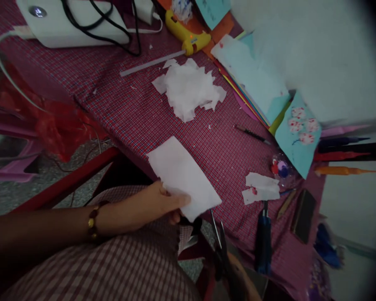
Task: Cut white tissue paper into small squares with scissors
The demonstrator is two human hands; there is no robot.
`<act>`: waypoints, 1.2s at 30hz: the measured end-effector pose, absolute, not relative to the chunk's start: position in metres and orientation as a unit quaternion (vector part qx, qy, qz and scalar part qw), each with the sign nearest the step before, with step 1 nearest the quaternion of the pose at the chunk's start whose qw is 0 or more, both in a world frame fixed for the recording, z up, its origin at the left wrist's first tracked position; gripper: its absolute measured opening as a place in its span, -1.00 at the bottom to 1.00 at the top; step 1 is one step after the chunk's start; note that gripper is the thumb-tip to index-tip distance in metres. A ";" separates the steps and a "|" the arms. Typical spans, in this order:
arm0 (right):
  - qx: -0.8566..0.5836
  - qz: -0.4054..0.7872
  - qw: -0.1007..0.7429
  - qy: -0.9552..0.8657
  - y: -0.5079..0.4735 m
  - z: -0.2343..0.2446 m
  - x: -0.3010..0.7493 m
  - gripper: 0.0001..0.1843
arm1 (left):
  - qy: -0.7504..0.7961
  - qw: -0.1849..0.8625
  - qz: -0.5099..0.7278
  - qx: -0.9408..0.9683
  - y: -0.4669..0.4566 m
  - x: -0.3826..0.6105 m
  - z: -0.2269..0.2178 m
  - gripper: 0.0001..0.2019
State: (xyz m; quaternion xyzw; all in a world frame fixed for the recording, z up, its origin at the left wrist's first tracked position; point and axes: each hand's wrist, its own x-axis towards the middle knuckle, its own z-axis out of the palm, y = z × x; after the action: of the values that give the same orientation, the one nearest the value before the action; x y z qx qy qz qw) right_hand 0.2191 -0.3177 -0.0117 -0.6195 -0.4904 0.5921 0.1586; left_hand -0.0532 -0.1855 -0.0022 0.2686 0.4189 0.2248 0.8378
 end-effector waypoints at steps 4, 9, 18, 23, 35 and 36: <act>-0.592 0.606 0.172 -0.502 -0.302 -0.036 0.215 -0.41 | 0.384 0.880 0.141 0.241 -0.197 -0.061 -0.010 -0.45; -0.592 0.577 0.215 -0.520 -0.291 -0.046 0.217 -0.57 | 0.388 0.685 0.100 0.608 -0.193 -0.096 0.014 -0.83; -0.698 0.376 0.296 -0.533 -0.289 0.018 0.219 -0.44 | 0.212 0.204 0.155 0.943 -0.160 -0.071 0.008 -0.89; -0.701 0.140 0.253 -0.652 -0.227 0.022 0.191 -0.43 | 0.185 0.167 0.131 0.959 -0.154 -0.058 -0.005 -0.89; -0.599 0.182 0.253 -0.738 -0.204 0.017 0.166 -0.53 | 0.243 0.227 0.124 0.935 -0.145 -0.051 0.005 -0.83; -0.574 0.231 0.252 -0.744 -0.207 0.019 0.160 -0.53 | 0.247 0.234 0.119 0.933 -0.144 -0.050 0.008 -0.82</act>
State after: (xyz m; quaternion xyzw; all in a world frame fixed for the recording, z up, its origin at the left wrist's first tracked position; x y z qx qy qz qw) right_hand 0.1601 -0.2069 0.0186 -0.5737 -0.7442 0.2314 0.2520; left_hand -0.0501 -0.1435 0.0075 0.9327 0.2469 0.1188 0.2343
